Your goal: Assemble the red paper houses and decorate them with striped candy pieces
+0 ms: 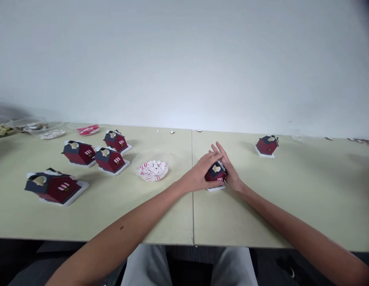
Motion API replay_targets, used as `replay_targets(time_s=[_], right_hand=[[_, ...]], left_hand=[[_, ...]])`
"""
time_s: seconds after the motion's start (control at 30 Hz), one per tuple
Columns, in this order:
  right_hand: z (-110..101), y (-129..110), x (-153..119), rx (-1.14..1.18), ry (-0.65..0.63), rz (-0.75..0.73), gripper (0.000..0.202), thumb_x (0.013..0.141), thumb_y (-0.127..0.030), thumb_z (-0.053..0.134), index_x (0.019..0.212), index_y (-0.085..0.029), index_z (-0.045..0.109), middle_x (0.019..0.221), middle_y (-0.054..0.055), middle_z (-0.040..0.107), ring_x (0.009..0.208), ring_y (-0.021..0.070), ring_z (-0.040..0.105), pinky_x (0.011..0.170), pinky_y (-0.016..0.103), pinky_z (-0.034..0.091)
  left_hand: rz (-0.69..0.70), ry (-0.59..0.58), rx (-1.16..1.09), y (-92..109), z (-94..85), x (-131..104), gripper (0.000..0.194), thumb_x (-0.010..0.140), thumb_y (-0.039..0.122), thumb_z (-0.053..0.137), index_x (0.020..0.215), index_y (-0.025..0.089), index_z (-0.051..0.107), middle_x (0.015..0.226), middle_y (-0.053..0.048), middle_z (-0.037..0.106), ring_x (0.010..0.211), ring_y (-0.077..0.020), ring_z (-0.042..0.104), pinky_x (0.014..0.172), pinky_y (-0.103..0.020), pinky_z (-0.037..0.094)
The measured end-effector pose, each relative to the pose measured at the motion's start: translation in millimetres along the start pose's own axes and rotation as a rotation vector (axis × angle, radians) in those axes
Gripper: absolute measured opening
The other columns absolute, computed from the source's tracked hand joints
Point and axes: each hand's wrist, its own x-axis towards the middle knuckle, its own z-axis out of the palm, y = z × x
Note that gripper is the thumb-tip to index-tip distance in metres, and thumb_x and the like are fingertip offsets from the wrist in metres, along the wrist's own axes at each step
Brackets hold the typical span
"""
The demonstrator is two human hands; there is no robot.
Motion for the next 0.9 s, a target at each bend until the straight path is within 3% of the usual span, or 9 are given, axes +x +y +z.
replay_targets(time_s=[0.2, 0.37, 0.43, 0.5, 0.6, 0.67, 0.73, 0.8, 0.9], right_hand=[[-10, 5, 1, -0.039, 0.018, -0.054, 0.069, 0.097, -0.071, 0.033, 0.157, -0.039, 0.023, 0.165, 0.002, 0.026, 0.149, 0.0263, 0.032, 0.123, 0.051, 0.026], [-50, 12, 7, -0.117, 0.28, -0.08, 0.063, 0.091, -0.07, 0.051, 0.142, -0.033, 0.047, 0.148, 0.007, 0.052, 0.13, 0.0257, 0.056, 0.11, 0.046, 0.046], [-74, 15, 5, -0.152, 0.472, 0.017, 0.055, 0.085, -0.065, 0.064, 0.124, -0.026, 0.059, 0.12, 0.01, 0.069, 0.087, 0.0215, 0.071, 0.078, 0.038, 0.059], [-99, 17, -2, -0.205, 0.677, 0.1, 0.05, 0.083, -0.067, 0.064, 0.096, -0.019, 0.065, 0.07, 0.004, 0.066, 0.044, 0.0124, 0.05, 0.041, 0.027, 0.042], [-128, 16, -23, -0.097, 0.863, 0.128, 0.048, 0.082, -0.069, 0.064, 0.068, -0.025, 0.051, 0.049, -0.005, 0.034, 0.038, 0.0102, 0.028, 0.035, 0.026, 0.019], [-141, 13, -40, -0.009, 0.827, 0.188, 0.052, 0.086, -0.071, 0.057, 0.059, -0.028, 0.042, 0.052, -0.004, 0.028, 0.039, 0.0121, 0.025, 0.035, 0.033, 0.022], [-149, 11, -59, 0.043, 0.733, 0.291, 0.055, 0.09, -0.077, 0.036, 0.063, -0.032, 0.053, 0.056, 0.004, 0.037, 0.043, 0.0205, 0.041, 0.041, 0.046, 0.036], [-154, 12, -76, 0.052, 0.588, 0.403, 0.047, 0.09, -0.073, 0.038, 0.075, -0.035, 0.063, 0.072, 0.014, 0.056, 0.059, 0.0293, 0.059, 0.055, 0.057, 0.047], [-158, 15, -94, -0.183, 0.569, 0.391, 0.028, 0.085, -0.063, 0.058, 0.077, -0.036, 0.063, 0.061, 0.007, 0.051, 0.039, 0.0219, 0.043, 0.046, 0.053, 0.043]], left_hand=[[-0.05, 0.034, 0.203, 8, -0.6, -4, 0.071, 0.079, 0.047, 0.077, 0.141, 0.027, 0.05, 0.13, -0.011, 0.059, 0.127, -0.0291, 0.053, 0.111, -0.044, 0.044], [0.041, 0.287, 0.309, 68, -21.9, -39, 0.062, 0.081, 0.046, 0.076, 0.134, 0.027, 0.05, 0.128, -0.008, 0.061, 0.12, -0.0233, 0.059, 0.104, -0.038, 0.051], [0.07, 0.481, 0.394, 100, -57.8, -59, 0.064, 0.079, 0.044, 0.079, 0.133, 0.028, 0.049, 0.126, -0.006, 0.061, 0.115, -0.0216, 0.06, 0.098, -0.037, 0.055], [0.057, 0.702, 0.555, 126, -116.7, -80, 0.067, 0.076, 0.043, 0.082, 0.131, 0.026, 0.049, 0.127, -0.006, 0.059, 0.112, -0.0205, 0.059, 0.091, -0.036, 0.057], [-0.03, 0.97, 0.846, 139, -234.1, -116, 0.096, 0.051, 0.057, 0.093, 0.129, 0.021, 0.049, 0.123, -0.004, 0.054, 0.101, -0.0163, 0.056, 0.09, -0.037, 0.058], [-0.273, 1.064, 1.006, 130, -309.1, -148, 0.116, 0.038, 0.071, 0.09, 0.131, 0.016, 0.046, 0.122, -0.004, 0.054, 0.094, -0.013, 0.054, 0.096, -0.048, 0.054], [-0.568, 1.08, 1.198, 112, -362.7, -185, 0.121, 0.04, 0.082, 0.081, 0.133, 0.012, 0.046, 0.123, -0.007, 0.054, 0.103, -0.0181, 0.054, 0.103, -0.058, 0.047], [-0.787, 0.947, 1.341, 91, -389.4, -220, 0.115, 0.039, 0.082, 0.081, 0.125, 0.011, 0.053, 0.124, -0.009, 0.054, 0.115, -0.0257, 0.051, 0.109, -0.059, 0.042], [-1.049, 0.714, 1.298, 62, -393.5, -262, 0.096, 0.053, 0.076, 0.081, 0.125, 0.018, 0.054, 0.113, -0.005, 0.058, 0.104, -0.0202, 0.054, 0.101, -0.041, 0.05]])
